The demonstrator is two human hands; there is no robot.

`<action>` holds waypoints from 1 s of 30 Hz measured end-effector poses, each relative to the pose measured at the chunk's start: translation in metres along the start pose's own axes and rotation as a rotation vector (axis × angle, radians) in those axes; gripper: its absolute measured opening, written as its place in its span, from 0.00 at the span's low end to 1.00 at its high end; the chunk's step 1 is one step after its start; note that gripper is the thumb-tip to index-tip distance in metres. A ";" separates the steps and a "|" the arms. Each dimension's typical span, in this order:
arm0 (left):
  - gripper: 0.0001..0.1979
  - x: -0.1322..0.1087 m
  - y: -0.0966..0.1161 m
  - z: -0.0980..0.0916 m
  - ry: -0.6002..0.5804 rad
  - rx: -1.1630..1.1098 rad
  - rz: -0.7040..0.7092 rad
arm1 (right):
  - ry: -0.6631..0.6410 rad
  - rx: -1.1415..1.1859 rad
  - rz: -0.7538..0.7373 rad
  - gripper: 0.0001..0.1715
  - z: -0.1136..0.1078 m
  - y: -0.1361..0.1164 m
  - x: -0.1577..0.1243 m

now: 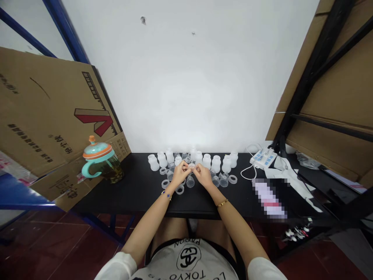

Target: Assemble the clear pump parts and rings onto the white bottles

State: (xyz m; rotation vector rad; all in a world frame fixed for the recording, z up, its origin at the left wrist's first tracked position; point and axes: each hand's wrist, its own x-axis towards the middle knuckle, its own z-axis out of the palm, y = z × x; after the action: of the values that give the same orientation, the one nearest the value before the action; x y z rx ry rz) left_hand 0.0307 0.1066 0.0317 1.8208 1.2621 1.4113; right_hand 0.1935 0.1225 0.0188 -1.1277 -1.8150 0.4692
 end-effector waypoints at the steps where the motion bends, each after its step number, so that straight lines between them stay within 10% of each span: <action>1: 0.09 0.000 0.000 0.000 0.001 0.001 0.001 | 0.000 -0.002 -0.001 0.18 0.000 0.000 0.000; 30: 0.08 0.001 -0.005 0.000 -0.030 -0.006 0.060 | -0.037 0.046 0.066 0.16 0.000 0.001 0.000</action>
State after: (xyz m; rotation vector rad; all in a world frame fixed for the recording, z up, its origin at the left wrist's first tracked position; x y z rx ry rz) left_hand 0.0292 0.1093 0.0280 1.8829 1.1963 1.4130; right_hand 0.1937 0.1229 0.0178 -1.1570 -1.7943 0.5710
